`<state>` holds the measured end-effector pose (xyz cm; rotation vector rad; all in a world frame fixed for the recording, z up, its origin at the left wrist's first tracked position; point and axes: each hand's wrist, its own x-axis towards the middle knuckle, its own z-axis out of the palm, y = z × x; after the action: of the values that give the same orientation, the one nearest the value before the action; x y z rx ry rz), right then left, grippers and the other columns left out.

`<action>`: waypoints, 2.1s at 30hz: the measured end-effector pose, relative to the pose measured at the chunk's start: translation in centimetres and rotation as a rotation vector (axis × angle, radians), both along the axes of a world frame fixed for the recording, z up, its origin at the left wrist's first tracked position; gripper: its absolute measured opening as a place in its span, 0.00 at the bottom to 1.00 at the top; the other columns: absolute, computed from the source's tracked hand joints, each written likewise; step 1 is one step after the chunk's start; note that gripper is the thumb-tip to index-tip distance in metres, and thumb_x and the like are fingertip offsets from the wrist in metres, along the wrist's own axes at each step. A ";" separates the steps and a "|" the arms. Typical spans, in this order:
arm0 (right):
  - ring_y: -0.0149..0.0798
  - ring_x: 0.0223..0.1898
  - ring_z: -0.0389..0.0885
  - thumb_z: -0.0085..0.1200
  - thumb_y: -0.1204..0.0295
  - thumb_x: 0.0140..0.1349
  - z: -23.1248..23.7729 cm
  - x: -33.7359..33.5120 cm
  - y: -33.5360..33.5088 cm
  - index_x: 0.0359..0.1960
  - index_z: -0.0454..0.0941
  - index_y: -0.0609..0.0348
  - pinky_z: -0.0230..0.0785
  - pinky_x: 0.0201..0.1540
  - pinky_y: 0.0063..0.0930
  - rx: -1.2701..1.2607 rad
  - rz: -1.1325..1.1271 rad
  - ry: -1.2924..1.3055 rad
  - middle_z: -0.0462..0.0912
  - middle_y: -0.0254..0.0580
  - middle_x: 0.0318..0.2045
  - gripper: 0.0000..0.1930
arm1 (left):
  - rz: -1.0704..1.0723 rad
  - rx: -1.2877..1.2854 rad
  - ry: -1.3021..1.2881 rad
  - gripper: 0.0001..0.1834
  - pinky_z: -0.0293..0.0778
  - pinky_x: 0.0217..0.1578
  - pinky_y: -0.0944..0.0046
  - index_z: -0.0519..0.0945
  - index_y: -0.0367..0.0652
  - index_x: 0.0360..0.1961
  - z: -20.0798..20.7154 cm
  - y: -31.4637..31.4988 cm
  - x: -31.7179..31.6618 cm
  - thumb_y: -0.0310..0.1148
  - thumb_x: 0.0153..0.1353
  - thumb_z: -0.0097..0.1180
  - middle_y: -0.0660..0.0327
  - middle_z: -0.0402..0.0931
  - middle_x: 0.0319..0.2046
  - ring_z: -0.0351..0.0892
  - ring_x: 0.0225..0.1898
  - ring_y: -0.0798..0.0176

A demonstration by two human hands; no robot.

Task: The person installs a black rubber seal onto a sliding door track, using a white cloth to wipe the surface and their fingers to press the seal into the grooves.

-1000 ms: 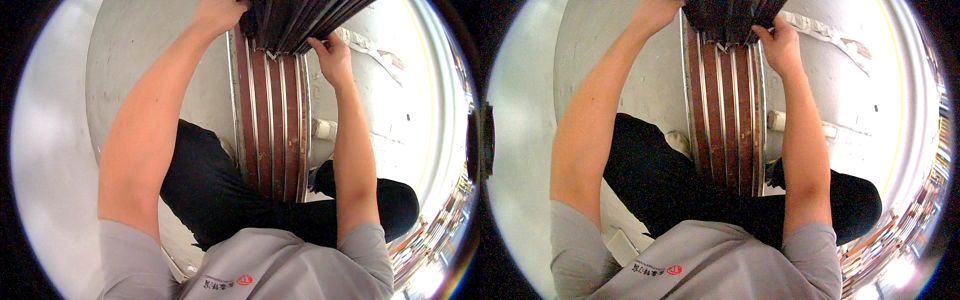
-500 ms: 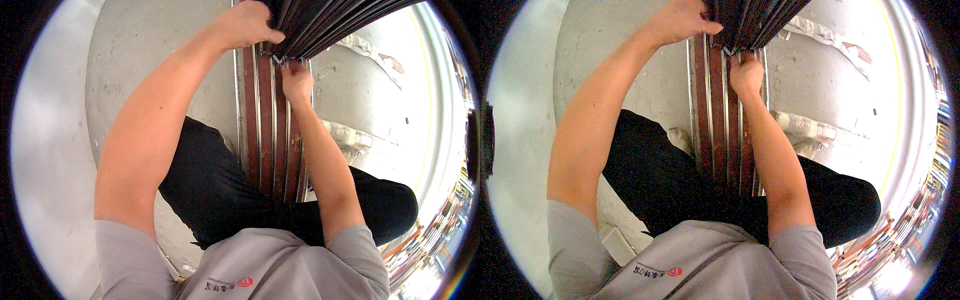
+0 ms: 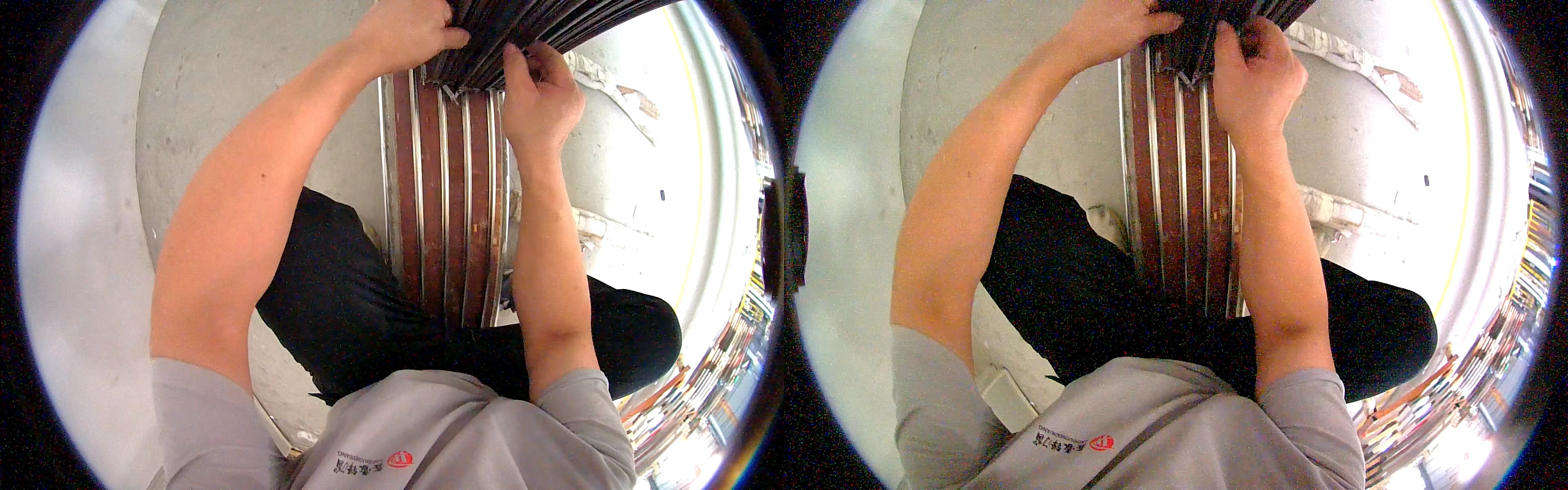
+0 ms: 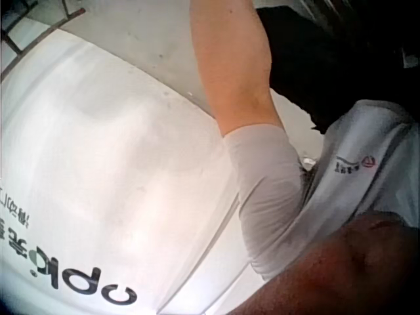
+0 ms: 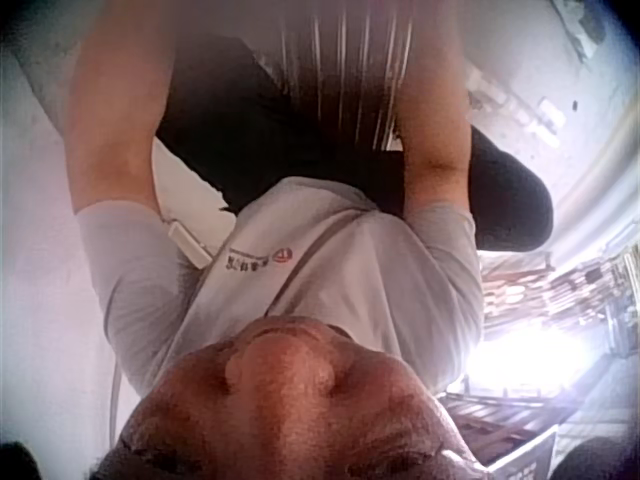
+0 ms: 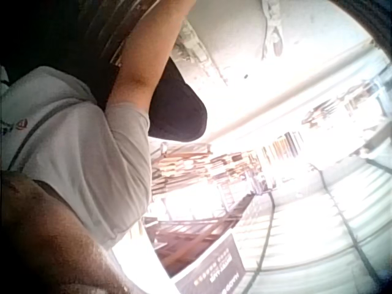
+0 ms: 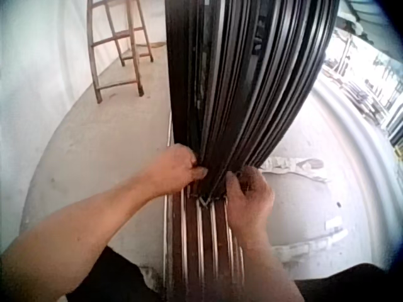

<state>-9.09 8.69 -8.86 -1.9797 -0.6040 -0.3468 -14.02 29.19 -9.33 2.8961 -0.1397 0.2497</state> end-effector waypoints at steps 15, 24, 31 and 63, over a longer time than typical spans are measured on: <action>0.33 0.42 0.82 0.70 0.62 0.57 5.1 4.3 -1.5 0.46 0.80 0.67 0.73 0.47 0.28 -0.092 0.200 0.054 0.86 0.43 0.40 0.22 | 0.203 -0.356 0.086 0.20 0.75 0.34 0.45 0.83 0.31 0.30 2.3 -1.2 -0.3 0.42 0.57 0.60 0.37 0.78 0.28 0.81 0.33 0.37; 0.38 0.43 0.83 0.72 0.60 0.55 3.9 2.8 -2.9 0.46 0.78 0.69 0.73 0.49 0.32 -0.016 0.138 0.078 0.86 0.46 0.41 0.26 | 0.239 -0.431 0.083 0.19 0.74 0.32 0.45 0.82 0.30 0.29 2.6 -1.1 -0.1 0.41 0.55 0.63 0.37 0.77 0.27 0.80 0.31 0.37; 0.35 0.39 0.81 0.72 0.61 0.56 4.3 0.7 -4.2 0.45 0.78 0.69 0.73 0.47 0.29 -0.099 0.030 0.081 0.86 0.45 0.39 0.25 | 0.205 -0.358 -0.006 0.19 0.73 0.30 0.45 0.81 0.30 0.25 1.9 -0.7 0.1 0.41 0.54 0.63 0.38 0.76 0.25 0.79 0.29 0.37; 0.63 0.36 0.85 0.48 0.73 0.65 1.4 -3.6 0.1 0.52 0.65 0.62 0.78 0.38 0.52 -1.220 0.252 -0.088 0.84 0.62 0.32 0.15 | 0.094 -0.401 -0.015 0.19 0.76 0.37 0.45 0.83 0.30 0.28 1.5 -0.4 -0.3 0.41 0.54 0.58 0.37 0.77 0.29 0.80 0.34 0.36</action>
<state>-12.70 8.77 -7.42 -2.9756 -1.3079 0.1670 -14.29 28.82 -7.79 2.5049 0.0413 0.2800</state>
